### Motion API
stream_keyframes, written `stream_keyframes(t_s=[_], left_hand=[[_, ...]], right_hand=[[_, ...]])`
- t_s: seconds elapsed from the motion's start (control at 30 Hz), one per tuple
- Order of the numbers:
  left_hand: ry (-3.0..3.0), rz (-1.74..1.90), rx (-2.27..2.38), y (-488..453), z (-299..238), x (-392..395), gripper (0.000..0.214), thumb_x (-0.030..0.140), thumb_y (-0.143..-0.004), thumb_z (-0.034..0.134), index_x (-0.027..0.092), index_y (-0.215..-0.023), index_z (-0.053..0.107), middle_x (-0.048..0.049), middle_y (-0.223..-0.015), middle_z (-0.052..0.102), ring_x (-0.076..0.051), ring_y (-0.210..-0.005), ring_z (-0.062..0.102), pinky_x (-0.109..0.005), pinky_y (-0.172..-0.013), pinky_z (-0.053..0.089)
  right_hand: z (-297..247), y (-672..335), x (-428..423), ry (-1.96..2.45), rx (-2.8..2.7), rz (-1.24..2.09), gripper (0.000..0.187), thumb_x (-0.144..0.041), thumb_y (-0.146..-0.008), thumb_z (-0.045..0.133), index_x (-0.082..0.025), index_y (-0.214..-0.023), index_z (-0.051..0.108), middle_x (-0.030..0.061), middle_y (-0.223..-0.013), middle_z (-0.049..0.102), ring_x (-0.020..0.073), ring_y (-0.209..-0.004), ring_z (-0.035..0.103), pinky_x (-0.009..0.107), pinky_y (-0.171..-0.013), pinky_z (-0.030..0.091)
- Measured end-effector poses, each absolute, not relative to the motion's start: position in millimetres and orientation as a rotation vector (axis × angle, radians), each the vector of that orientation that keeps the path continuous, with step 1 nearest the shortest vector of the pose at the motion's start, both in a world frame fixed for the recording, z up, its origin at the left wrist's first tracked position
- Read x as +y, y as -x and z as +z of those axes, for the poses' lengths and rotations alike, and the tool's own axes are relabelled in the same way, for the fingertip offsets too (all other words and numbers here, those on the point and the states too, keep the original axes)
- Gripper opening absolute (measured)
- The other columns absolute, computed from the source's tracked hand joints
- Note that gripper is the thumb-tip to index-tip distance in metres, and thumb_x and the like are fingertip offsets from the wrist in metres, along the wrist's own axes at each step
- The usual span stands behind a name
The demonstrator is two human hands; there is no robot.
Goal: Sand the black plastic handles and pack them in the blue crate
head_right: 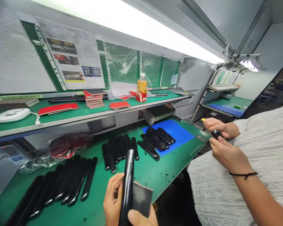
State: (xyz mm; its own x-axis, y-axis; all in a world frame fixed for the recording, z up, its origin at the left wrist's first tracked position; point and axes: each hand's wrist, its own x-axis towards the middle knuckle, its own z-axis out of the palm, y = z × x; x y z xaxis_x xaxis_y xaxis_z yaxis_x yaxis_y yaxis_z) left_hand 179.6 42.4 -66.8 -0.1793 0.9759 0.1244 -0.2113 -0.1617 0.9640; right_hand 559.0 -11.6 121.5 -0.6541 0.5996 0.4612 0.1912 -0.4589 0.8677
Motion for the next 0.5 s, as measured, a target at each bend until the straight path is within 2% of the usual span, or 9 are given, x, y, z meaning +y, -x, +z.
stream_keyframes(t_s=[0.07,0.1,0.17,0.27,0.3,0.37,0.4,0.43,0.5], left_hand=[[-0.74,1.344,1.056,-171.4,-42.8,35.0,0.055,0.059,-0.08,0.069,0.026,-0.124,0.068,-0.0058,-0.097,0.068,-0.015,-0.066,0.06,-0.026,-0.059,0.05],[-0.613,1.261,1.033,-166.6,-32.5,32.7,0.063,0.062,-0.081,0.067,0.025,-0.131,0.063,-0.0042,-0.089,0.068,-0.014,-0.061,0.057,-0.024,-0.055,0.046],[-0.505,1.179,0.994,-155.5,-17.8,30.9,0.07,0.063,-0.078,0.07,0.021,-0.132,0.06,0.0002,-0.072,0.061,-0.012,-0.056,0.052,-0.021,-0.051,0.042],[-0.487,1.188,0.998,-138.2,-8.7,34.7,0.054,0.061,-0.078,0.072,0.018,-0.11,0.064,0.0048,-0.06,0.051,-0.008,-0.052,0.044,-0.018,-0.048,0.037],[-0.472,1.188,0.987,-133.5,-7.6,37.1,0.049,0.063,-0.08,0.069,0.018,-0.099,0.062,0.0053,-0.059,0.049,-0.007,-0.05,0.041,-0.017,-0.045,0.034],[-0.412,1.168,0.961,-126.9,-5.8,42.2,0.047,0.064,-0.081,0.067,0.018,-0.083,0.056,0.0057,-0.057,0.046,-0.006,-0.047,0.038,-0.016,-0.042,0.029],[-0.37,1.16,0.94,-125.1,-4.6,44.5,0.047,0.063,-0.08,0.069,0.019,-0.08,0.054,0.0064,-0.056,0.044,-0.006,-0.045,0.037,-0.016,-0.041,0.027],[-0.325,1.153,0.908,-124.1,-3.2,46.4,0.046,0.061,-0.078,0.072,0.019,-0.081,0.054,0.0075,-0.055,0.042,-0.005,-0.044,0.035,-0.016,-0.04,0.026],[-0.243,1.15,0.821,-124.1,-0.1,48.6,0.045,0.056,-0.075,0.078,0.019,-0.091,0.058,0.0101,-0.053,0.037,-0.004,-0.043,0.032,-0.014,-0.04,0.024]], right_hand=[[122.0,-523.7,-8.1,-1.52,1.747,2.371,0.046,-0.012,-0.093,0.038,-0.021,-0.071,0.078,-0.0049,-0.069,0.076,0.0131,-0.077,0.075,0.017,-0.047,0.051],[117.0,-498.4,-6.9,-1.807,2.075,2.275,0.046,-0.018,-0.096,0.035,-0.018,-0.083,0.079,-0.0032,-0.074,0.077,0.0156,-0.08,0.076,0.019,-0.048,0.051],[95.6,-435.4,-6.5,-2.432,2.916,1.419,0.041,-0.033,-0.099,0.039,-0.017,-0.112,0.074,0.0009,-0.084,0.078,0.0236,-0.086,0.077,0.03,-0.052,0.056],[45.0,-336.8,-13.2,-2.534,3.312,0.5,0.034,-0.041,-0.096,0.053,-0.034,-0.126,0.067,0.001,-0.083,0.078,0.0221,-0.072,0.076,0.03,-0.05,0.059],[27.9,-310.8,-17.0,-2.536,3.357,0.235,0.037,-0.041,-0.097,0.05,-0.033,-0.131,0.063,0.0021,-0.084,0.078,0.02,-0.065,0.074,0.029,-0.049,0.059],[-0.3,-276.7,-25.0,-2.708,3.315,-0.54,0.043,-0.04,-0.101,0.04,-0.03,-0.141,0.052,0.0075,-0.11,0.076,0.0186,-0.074,0.074,0.027,-0.057,0.062],[-10.4,-268.3,-28.2,-2.743,3.266,-0.828,0.045,-0.04,-0.102,0.037,-0.028,-0.145,0.048,0.0107,-0.127,0.068,0.0204,-0.089,0.074,0.029,-0.068,0.064],[-17.9,-264.5,-30.3,-2.709,3.266,-0.95,0.047,-0.04,-0.102,0.036,-0.026,-0.146,0.045,0.013,-0.143,0.057,0.0238,-0.109,0.07,0.033,-0.082,0.063],[-26.0,-264.5,-31.1,-2.327,3.53,-0.583,0.05,-0.043,-0.101,0.041,-0.022,-0.147,0.046,0.0152,-0.155,0.043,0.0307,-0.134,0.053,0.043,-0.104,0.053]])
